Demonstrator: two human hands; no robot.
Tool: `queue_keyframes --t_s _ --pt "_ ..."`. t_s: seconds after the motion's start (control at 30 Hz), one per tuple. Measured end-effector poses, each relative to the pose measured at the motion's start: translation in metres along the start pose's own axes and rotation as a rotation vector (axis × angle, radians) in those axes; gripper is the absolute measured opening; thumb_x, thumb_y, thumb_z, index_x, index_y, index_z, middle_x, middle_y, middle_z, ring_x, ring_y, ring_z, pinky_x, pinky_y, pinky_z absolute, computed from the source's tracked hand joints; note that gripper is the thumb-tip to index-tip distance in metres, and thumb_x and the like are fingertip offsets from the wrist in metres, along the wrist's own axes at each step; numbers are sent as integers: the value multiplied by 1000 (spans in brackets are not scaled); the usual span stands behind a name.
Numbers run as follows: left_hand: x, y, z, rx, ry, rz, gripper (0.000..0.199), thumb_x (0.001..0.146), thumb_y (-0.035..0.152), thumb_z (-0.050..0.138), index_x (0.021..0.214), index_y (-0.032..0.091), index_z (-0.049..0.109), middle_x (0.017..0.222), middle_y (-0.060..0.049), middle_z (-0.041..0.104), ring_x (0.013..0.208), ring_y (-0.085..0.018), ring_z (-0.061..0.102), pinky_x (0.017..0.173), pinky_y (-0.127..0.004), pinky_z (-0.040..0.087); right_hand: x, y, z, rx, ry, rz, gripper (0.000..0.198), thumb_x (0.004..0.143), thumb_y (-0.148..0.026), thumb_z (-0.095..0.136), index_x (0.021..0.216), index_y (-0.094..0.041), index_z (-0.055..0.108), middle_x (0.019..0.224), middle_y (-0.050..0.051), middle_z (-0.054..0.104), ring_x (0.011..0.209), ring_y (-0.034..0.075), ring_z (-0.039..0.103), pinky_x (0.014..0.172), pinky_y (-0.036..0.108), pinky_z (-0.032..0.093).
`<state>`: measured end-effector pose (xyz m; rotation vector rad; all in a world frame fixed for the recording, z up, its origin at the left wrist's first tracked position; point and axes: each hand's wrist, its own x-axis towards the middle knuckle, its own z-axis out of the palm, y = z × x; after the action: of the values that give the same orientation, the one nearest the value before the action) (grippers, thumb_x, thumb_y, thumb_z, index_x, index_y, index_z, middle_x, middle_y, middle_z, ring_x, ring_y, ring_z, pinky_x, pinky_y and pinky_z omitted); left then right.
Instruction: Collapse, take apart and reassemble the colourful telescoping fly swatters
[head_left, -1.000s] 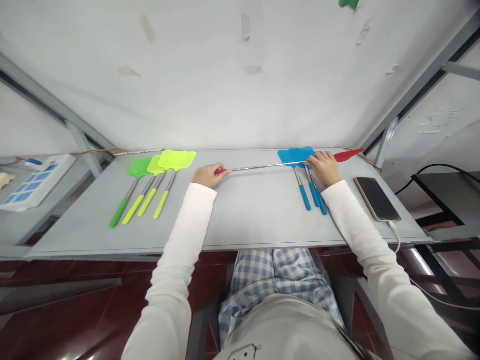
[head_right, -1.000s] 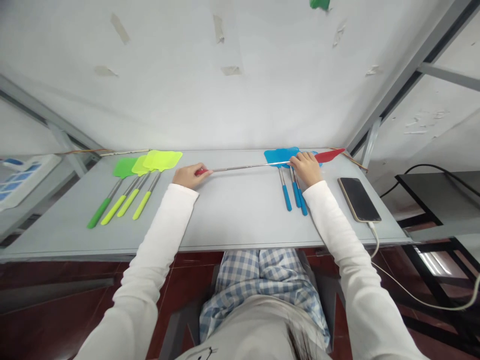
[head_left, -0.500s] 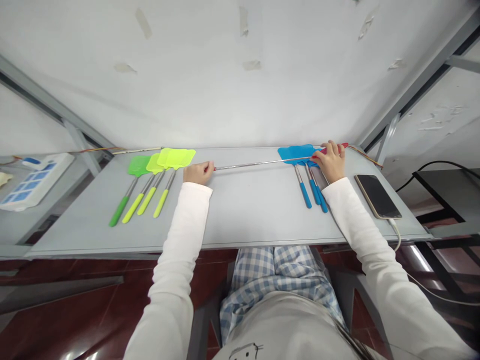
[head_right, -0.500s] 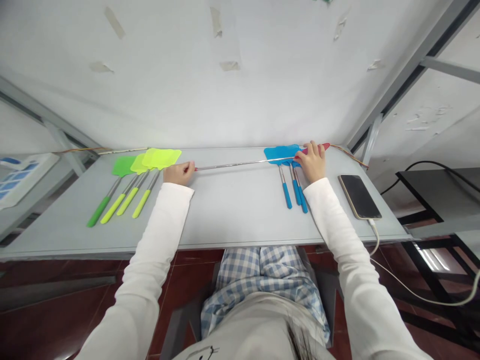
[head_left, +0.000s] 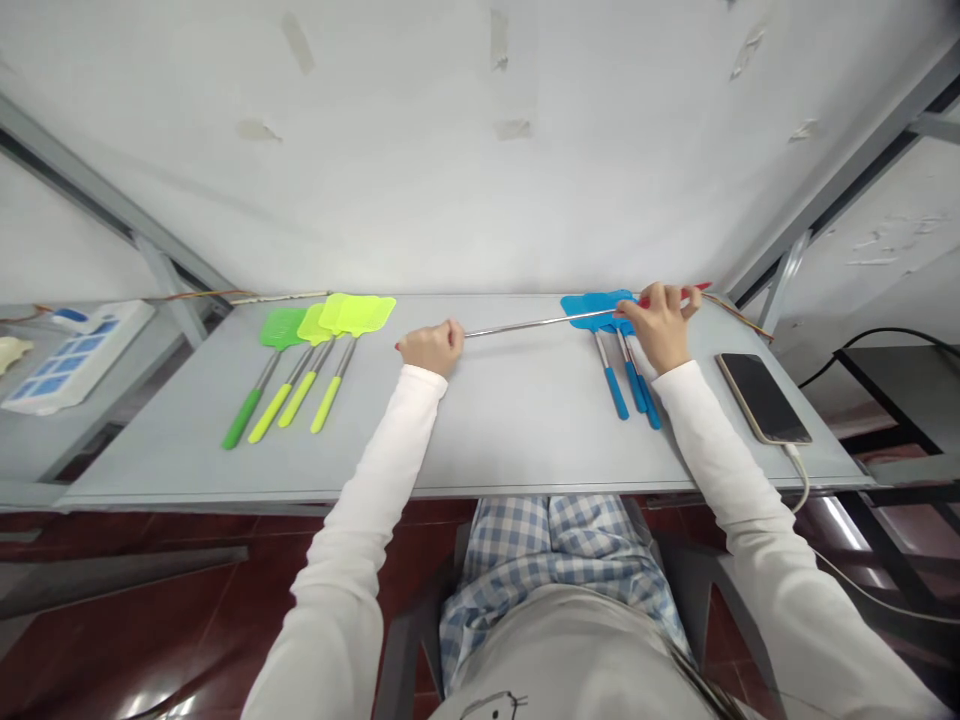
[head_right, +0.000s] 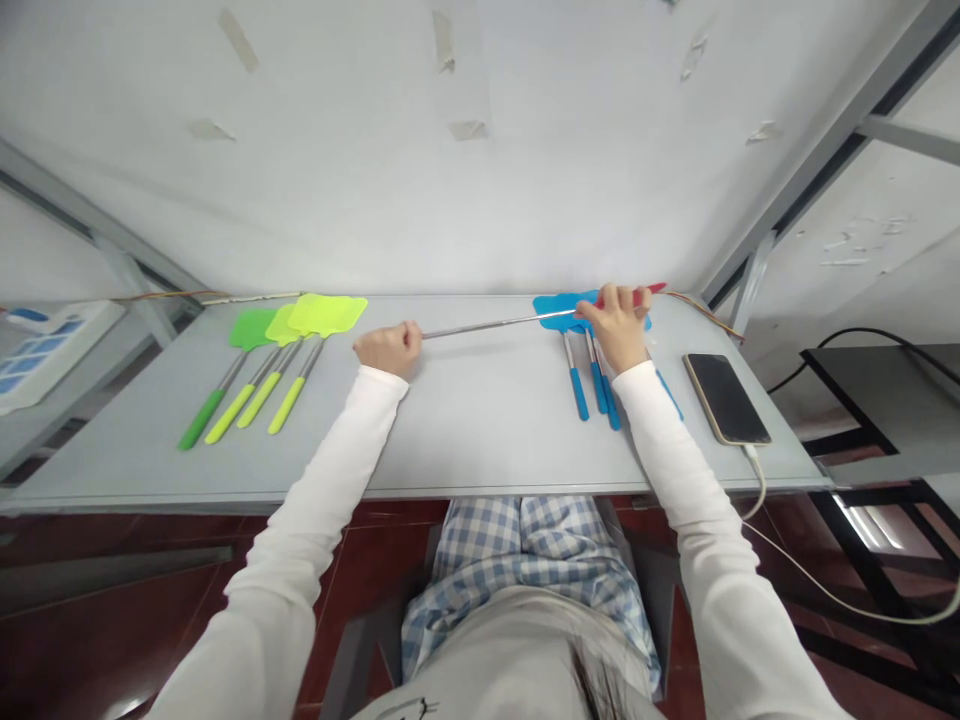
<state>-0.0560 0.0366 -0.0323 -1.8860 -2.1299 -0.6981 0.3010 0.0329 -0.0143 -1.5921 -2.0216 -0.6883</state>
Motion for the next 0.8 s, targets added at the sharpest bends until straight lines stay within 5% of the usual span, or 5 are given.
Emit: queue_keyframes --t_s 0.13,0.27,0.4,0.57,0.8 --pt "-18 40 7 -70 18 90 53 94 42 32 64 15 67 53 -13 58 51 -18 52 55 -30 19 -4 -44 -1 50 -51 -142 24 96 -34 46 94 -26 68 98 11 58 98 27 46 95 49 24" --pt "-22 50 7 -65 -16 195 55 96 42 29 65 16 66 52 -11 58 49 -17 50 53 -30 18 -6 -62 5 79 -54 -186 23 96 -36 47 96 -28 68 96 10 59 96 26 46 93 46 24" --pt "-10 37 -1 -48 -45 338 49 97 41 31 72 18 67 62 -12 64 60 -19 56 56 -30 22 -4 -36 12 44 -24 -158 23 94 -39 49 94 -26 69 95 10 59 93 26 45 91 45 25" --pt "4 12 -5 -27 -83 157 52 96 41 30 65 16 64 57 -12 59 60 -22 57 57 -32 21 -3 13 16 -11 19 10 25 93 -36 49 91 -24 71 95 11 59 94 28 46 90 48 27" --pt "7 0 5 -20 -85 100 53 95 36 30 61 14 65 50 -10 52 56 -20 54 58 -31 23 -4 22 23 5 -25 -78 28 96 -34 45 91 -26 71 94 9 59 94 25 45 88 45 28"
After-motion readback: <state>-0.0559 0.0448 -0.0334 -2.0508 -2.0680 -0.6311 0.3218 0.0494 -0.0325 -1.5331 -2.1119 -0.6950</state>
